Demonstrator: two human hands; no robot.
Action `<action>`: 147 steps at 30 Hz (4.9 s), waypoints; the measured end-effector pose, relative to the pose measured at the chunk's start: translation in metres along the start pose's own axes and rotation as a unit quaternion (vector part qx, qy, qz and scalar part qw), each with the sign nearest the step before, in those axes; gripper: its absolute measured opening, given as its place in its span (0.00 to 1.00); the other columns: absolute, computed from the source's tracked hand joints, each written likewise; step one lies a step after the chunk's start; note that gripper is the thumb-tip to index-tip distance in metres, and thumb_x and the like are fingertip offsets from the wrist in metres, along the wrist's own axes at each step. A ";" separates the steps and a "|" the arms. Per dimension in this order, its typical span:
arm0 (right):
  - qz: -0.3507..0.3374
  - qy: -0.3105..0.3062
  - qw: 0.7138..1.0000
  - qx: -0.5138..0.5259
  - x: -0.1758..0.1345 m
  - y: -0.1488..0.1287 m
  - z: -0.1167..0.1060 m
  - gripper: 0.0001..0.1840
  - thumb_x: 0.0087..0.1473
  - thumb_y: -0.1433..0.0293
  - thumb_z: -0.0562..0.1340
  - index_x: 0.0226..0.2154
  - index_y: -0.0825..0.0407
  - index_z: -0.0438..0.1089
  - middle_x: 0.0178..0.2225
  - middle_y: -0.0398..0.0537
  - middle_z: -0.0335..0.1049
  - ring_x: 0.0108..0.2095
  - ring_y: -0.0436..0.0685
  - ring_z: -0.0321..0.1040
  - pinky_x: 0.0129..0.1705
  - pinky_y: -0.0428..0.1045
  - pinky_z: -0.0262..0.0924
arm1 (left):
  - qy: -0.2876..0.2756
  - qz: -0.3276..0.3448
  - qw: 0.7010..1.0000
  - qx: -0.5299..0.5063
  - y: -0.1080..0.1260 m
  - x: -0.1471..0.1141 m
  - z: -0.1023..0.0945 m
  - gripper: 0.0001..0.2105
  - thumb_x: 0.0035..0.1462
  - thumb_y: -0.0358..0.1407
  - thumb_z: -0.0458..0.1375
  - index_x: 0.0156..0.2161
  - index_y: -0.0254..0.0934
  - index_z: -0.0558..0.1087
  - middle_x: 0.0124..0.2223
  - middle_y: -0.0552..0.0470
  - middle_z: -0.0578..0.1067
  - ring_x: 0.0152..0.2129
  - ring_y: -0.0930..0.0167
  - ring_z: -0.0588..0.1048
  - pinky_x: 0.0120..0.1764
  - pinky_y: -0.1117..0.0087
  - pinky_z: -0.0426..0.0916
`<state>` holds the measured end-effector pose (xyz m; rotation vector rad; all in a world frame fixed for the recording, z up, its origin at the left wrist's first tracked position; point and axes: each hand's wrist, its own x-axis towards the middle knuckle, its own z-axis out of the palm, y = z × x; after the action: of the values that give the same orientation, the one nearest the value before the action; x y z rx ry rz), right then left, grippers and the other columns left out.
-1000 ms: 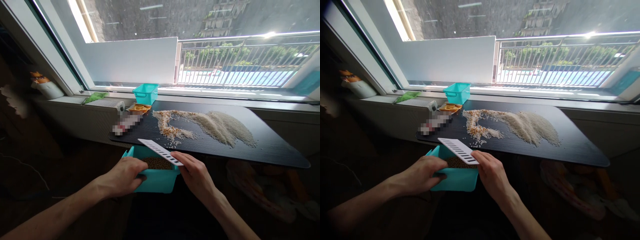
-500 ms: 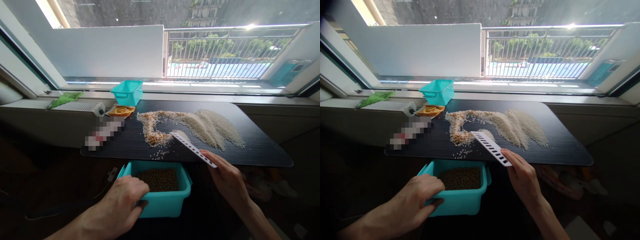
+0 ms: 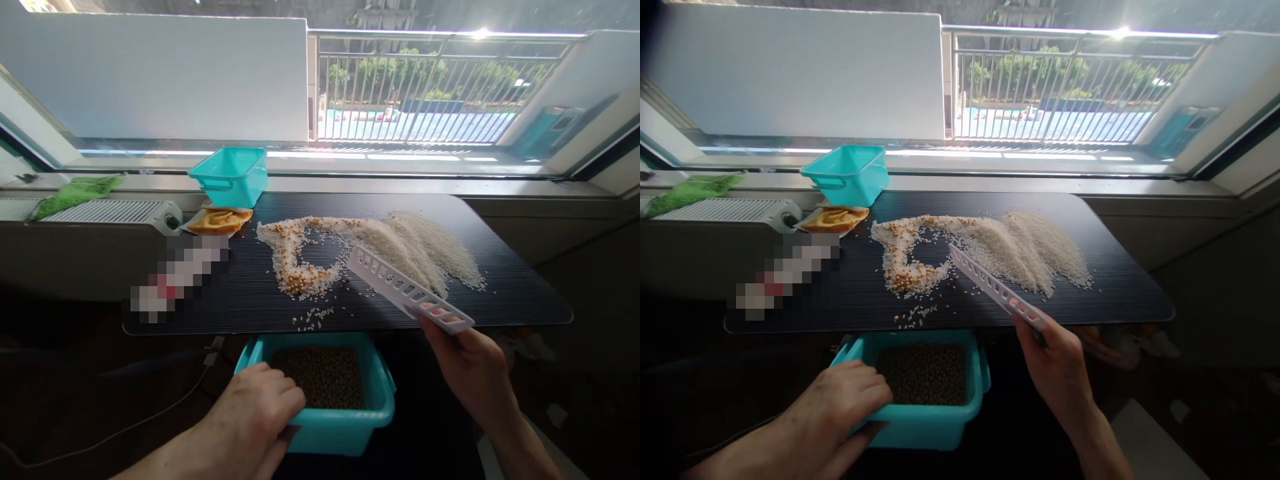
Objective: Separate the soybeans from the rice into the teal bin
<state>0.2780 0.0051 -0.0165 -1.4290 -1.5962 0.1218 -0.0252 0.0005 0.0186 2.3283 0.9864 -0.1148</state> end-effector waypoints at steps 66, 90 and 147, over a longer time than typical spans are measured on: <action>0.091 -0.180 0.958 0.202 -0.003 -0.017 0.016 0.20 0.50 0.55 0.64 0.39 0.51 0.80 0.38 0.49 0.80 0.39 0.65 0.76 0.44 0.58 0.70 | 0.113 -0.058 0.986 0.108 0.004 -0.025 0.007 0.07 0.55 0.32 0.55 0.27 0.38 0.62 0.31 0.52 0.74 0.30 0.65 0.72 0.35 0.66 0.63; 0.034 -0.067 0.996 0.047 -0.013 -0.009 0.018 0.20 0.55 0.59 0.59 0.40 0.53 0.79 0.31 0.47 0.80 0.32 0.62 0.75 0.33 0.50 0.68 | 0.111 -0.054 0.986 0.108 0.003 -0.025 0.007 0.06 0.54 0.32 0.55 0.28 0.38 0.63 0.32 0.50 0.75 0.31 0.63 0.73 0.36 0.65 0.63; 0.141 -0.105 0.969 0.174 0.031 0.020 0.014 0.22 0.43 0.53 0.67 0.32 0.53 0.80 0.31 0.49 0.79 0.33 0.61 0.74 0.39 0.57 0.68 | 0.100 -0.015 0.989 0.107 0.019 0.002 0.003 0.08 0.54 0.33 0.56 0.26 0.38 0.63 0.30 0.51 0.75 0.29 0.66 0.74 0.33 0.69 0.63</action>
<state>0.2872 0.0431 -0.0187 -1.3870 -1.4391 0.7071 -0.0098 -0.0103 0.0249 2.5605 1.1563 0.0023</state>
